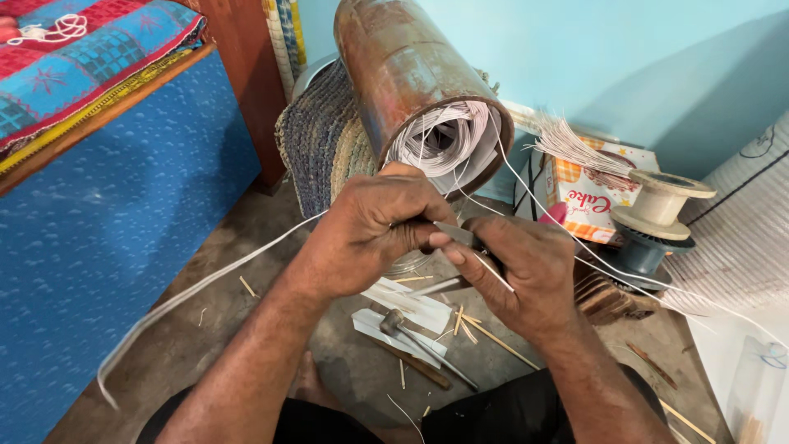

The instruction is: The person sits on the floor and threads white strings through a cylindrical tube resting on a cushion, pulling each string through and tying knots. They use scissors to cut the strings and continue threading and securing more strings along the tube opening.

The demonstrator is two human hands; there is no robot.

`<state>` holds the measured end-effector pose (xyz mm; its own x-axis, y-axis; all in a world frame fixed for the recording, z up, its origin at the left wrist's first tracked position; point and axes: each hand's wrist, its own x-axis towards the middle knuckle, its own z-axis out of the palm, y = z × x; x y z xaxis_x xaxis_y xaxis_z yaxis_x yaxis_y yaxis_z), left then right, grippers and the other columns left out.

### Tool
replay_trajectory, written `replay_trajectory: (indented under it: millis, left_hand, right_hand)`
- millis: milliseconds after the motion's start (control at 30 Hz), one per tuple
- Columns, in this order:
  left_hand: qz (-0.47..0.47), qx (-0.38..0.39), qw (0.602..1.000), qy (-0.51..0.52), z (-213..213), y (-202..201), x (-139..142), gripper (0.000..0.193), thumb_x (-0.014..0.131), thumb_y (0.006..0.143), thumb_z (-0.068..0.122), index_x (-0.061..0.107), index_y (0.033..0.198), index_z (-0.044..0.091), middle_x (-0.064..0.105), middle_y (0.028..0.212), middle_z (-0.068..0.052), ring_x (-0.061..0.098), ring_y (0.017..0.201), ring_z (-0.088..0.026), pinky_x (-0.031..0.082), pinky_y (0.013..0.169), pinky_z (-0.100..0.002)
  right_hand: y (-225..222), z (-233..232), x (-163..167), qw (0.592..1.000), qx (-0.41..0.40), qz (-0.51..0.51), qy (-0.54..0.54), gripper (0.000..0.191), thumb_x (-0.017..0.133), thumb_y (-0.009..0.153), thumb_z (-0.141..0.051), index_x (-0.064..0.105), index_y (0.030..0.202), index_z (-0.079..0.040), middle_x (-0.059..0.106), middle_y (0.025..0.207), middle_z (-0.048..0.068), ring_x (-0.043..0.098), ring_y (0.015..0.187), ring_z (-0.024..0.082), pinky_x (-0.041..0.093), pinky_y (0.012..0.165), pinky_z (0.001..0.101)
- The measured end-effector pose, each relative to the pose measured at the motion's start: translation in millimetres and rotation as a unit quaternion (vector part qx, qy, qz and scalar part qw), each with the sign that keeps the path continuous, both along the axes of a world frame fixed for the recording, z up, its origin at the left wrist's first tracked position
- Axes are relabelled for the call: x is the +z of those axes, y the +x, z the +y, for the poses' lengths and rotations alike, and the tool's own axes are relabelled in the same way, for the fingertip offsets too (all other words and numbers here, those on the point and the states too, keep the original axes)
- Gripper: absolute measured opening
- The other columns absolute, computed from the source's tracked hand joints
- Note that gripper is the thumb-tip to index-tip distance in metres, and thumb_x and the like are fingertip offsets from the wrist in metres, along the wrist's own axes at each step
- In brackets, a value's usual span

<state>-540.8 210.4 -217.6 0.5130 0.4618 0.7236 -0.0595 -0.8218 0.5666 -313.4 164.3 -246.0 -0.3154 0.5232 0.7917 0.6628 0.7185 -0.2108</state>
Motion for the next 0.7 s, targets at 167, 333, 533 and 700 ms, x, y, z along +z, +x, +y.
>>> replay_trajectory:
  millis: [167, 333, 533, 700]
  left_hand:
    - [-0.011, -0.028, 0.998, -0.048, 0.9, 3.5, 1.1, 0.008, 0.078, 0.094, 0.014, 0.072, 0.097, 0.009, 0.072, 0.085, 0.000, 0.066, 0.083, -0.011, 0.059, 0.074, -0.029]
    - [0.020, 0.003, 1.000, 0.013, 4.6, -1.2, 6.2, 0.009, 0.075, 0.095, 0.017, 0.074, 0.100, 0.010, 0.075, 0.090, 0.000, 0.068, 0.084, -0.011, 0.058, 0.077, -0.031]
    - [0.126, 0.001, 0.992, -0.033, 8.1, -2.1, 24.5, 0.008, 0.075, 0.091, 0.015, 0.075, 0.097, 0.010, 0.075, 0.081, 0.001, 0.069, 0.074, -0.010, 0.059, 0.072, -0.032]
    - [0.142, -0.021, 0.990, 0.002, 11.8, -0.8, 33.1, 0.007, 0.076, 0.087, 0.010, 0.075, 0.094, 0.008, 0.076, 0.083, 0.001, 0.070, 0.081, -0.012, 0.059, 0.074, -0.031]
  right_hand:
    - [-1.8, -43.6, 16.2, 0.995, -0.079, -0.013, 0.056, 0.019, 0.080, 0.080, -0.018, 0.069, 0.089, -0.004, 0.064, 0.071, 0.009, 0.061, 0.060, 0.026, 0.047, 0.058, 0.0398]
    - [5.8, -74.4, 40.3, 0.983, -0.176, -0.024, 0.047, 0.009, 0.074, 0.098, -0.014, 0.069, 0.099, -0.006, 0.070, 0.087, 0.010, 0.069, 0.074, 0.022, 0.054, 0.070, 0.0329]
    - [29.7, -13.3, 53.6, 0.964, -0.060, -0.225, 0.131, 0.027, 0.087, 0.085, -0.029, 0.070, 0.089, -0.008, 0.070, 0.077, 0.006, 0.067, 0.064, 0.020, 0.051, 0.054, 0.0338]
    - [43.5, 8.4, 48.6, 0.911, -0.003, -0.370, 0.180, 0.031, 0.084, 0.080, -0.037, 0.071, 0.085, -0.010, 0.058, 0.064, -0.001, 0.063, 0.060, 0.015, 0.051, 0.049, 0.0347]
